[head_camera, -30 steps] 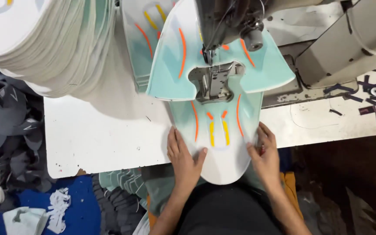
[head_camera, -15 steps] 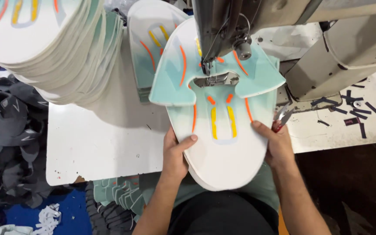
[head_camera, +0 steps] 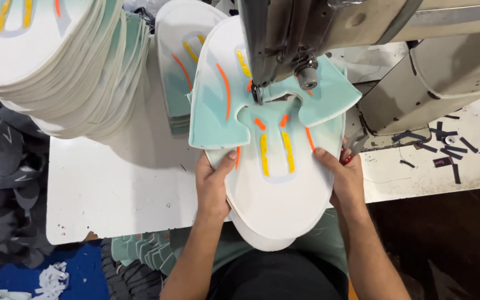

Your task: The person uses a sewing machine to stitch the upper part of a slipper to its sole. They guide the slipper under the needle, rotate it to sew along the edges, and then remove it to place it on a stack of finished items.

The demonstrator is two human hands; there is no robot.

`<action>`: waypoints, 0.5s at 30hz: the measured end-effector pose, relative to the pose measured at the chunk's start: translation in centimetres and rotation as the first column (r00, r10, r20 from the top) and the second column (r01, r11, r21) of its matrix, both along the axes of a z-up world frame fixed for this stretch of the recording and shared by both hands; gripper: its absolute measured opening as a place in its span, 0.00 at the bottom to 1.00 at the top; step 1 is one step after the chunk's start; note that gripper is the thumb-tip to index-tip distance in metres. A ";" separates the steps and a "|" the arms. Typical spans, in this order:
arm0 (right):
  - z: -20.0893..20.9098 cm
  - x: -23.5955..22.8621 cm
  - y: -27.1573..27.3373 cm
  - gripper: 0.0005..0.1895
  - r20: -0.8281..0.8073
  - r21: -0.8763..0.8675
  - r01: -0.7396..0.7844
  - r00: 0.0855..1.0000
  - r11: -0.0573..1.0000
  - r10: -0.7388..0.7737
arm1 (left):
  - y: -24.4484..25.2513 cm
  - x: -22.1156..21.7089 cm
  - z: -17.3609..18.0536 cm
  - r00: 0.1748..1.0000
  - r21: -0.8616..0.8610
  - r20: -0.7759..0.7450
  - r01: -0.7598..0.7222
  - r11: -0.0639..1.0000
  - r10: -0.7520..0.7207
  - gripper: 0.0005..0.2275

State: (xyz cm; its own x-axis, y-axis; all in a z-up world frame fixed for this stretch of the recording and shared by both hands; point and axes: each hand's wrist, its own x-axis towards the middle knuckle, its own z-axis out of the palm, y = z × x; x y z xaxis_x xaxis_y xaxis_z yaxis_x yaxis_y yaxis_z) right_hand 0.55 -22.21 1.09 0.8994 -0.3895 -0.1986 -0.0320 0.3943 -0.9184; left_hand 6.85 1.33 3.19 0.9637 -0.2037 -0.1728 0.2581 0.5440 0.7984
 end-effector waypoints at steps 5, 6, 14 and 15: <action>0.9 1.8 -0.3 0.23 0.042 -0.001 0.013 0.999 1.000 -0.012 | -0.7 1.9 -1.0 0.999 0.010 0.034 -0.032 0.999 0.032 0.14; 0.9 2.4 -0.5 0.22 0.047 -0.032 0.024 0.999 0.999 -0.022 | -0.8 2.3 -1.1 0.997 0.006 0.061 -0.040 0.999 0.040 0.14; 0.6 5.0 -2.4 0.22 0.126 -0.145 -0.002 0.992 0.989 0.021 | -1.6 4.1 -2.0 0.984 0.019 0.133 -0.121 0.992 0.118 0.14; 0.3 5.4 -3.0 0.21 0.170 -0.196 -0.006 0.985 0.981 0.040 | -1.6 4.2 -1.8 0.985 0.013 0.122 -0.124 0.992 0.121 0.14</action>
State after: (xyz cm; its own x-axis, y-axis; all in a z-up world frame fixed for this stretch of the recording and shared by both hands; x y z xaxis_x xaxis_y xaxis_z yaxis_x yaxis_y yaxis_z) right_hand 5.92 -25.17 1.39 0.9224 -0.3845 0.0376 0.1265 0.2086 -0.9698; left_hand 11.01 -0.30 1.37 0.9952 -0.0805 -0.0561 0.0913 0.5485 0.8312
